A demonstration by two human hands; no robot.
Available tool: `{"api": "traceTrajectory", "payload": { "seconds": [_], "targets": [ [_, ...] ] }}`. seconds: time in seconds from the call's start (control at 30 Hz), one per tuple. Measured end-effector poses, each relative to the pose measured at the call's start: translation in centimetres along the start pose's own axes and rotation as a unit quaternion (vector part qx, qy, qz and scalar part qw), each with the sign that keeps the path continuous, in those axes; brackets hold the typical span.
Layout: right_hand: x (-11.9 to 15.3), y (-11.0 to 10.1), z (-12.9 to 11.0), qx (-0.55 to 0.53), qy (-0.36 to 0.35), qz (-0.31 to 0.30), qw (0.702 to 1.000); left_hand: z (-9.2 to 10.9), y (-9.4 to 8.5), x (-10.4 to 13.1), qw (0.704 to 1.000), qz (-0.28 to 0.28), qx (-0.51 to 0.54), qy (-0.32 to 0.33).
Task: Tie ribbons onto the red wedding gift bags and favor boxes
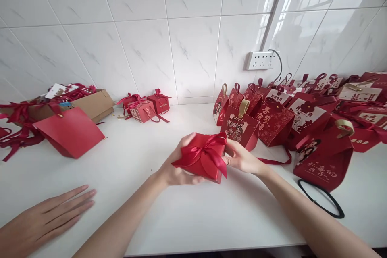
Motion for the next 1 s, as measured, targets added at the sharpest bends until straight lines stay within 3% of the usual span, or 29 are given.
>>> {"api": "traceTrajectory", "payload": {
  "seconds": [0.07, 0.17, 0.23, 0.33, 0.5, 0.77, 1.0],
  "targets": [
    [0.0, -0.4, 0.6, 0.002, 0.009, 0.039, 0.999, 0.6, -0.1, 0.1, 0.999, 0.025, -0.030, 0.037],
    [0.3, -1.5, 1.3, -0.012, 0.037, 0.132, 0.990, 0.6, -1.2, 0.2, 0.976, 0.112, -0.185, 0.033],
    [0.3, -1.2, 1.4, -0.053, 0.058, 0.130, 0.988, 0.2, -1.4, 0.2, 0.959, 0.124, -0.256, 0.013],
    [0.2, -0.3, 0.8, -0.072, 0.065, 0.095, 0.991, -0.4, -1.5, 0.1, 0.957, 0.100, -0.273, 0.000],
    [0.2, -0.3, 0.5, -0.057, 0.073, 0.118, 0.989, 0.2, -1.4, 0.0, 0.976, 0.014, -0.209, 0.063],
    [0.1, -0.5, 1.1, -0.015, 0.111, 0.132, 0.985, 0.6, -2.1, -0.3, 0.953, -0.006, -0.300, 0.027],
    [0.1, -0.5, 0.8, 0.027, 0.136, 0.101, 0.985, 0.7, -1.9, -0.3, 0.962, 0.009, -0.268, 0.059]
  ]
}}
Point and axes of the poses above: each hand's wrist, its own x-axis away from the middle knuckle, its own y-axis out of the palm, z = x × y, the point moved 8 cm from there along -x, towards the middle knuckle, and after that the axes turned 7 degrees about -x, right-handed, at the moved point
